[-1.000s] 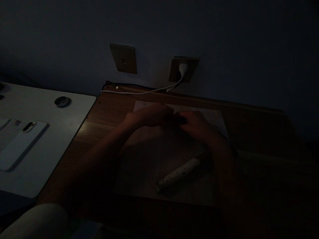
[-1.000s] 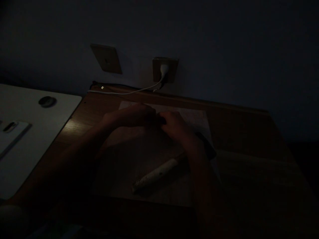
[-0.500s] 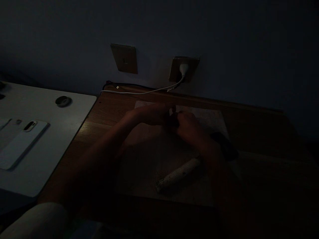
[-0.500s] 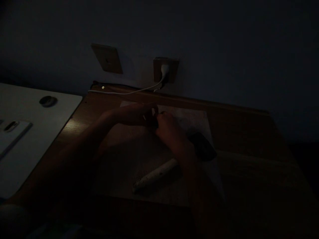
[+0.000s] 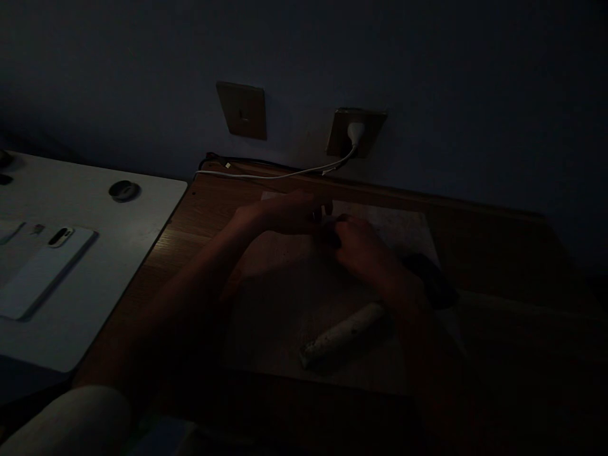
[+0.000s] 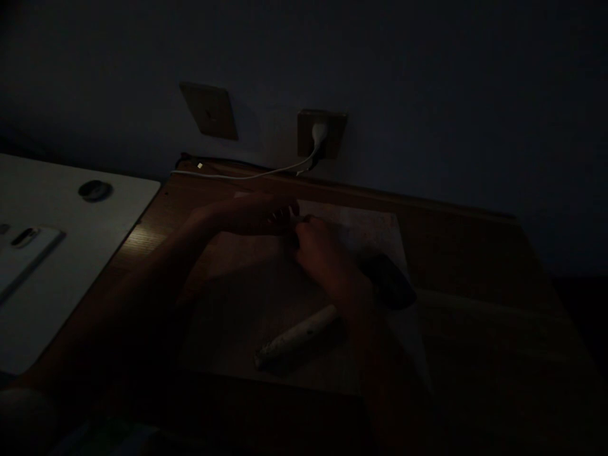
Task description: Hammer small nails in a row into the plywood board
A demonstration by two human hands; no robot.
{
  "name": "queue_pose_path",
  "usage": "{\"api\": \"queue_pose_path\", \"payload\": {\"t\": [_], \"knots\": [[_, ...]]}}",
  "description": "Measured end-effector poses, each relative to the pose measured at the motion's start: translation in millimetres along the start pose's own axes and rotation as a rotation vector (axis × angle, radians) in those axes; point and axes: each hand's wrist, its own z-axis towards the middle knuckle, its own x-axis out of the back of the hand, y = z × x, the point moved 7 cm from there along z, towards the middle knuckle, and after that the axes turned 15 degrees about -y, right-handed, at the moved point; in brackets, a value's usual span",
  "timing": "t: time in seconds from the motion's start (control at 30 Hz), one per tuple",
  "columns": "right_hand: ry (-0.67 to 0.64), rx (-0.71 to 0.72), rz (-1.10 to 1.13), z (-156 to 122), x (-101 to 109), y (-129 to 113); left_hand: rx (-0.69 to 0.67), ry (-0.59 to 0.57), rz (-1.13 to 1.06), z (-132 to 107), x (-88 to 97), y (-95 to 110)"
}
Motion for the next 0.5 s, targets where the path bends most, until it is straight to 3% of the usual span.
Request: {"api": "queue_pose_path", "payload": {"t": [0.23, 0.5], "knots": [[-0.017, -0.011, -0.012, -1, 6, 2, -0.018, 0.011, 0.015, 1, 0.6, 1], [-0.009, 0.159, 0.15, -25, 37, 4, 0.022, -0.077, 0.015, -3, -2.6, 7]]}}
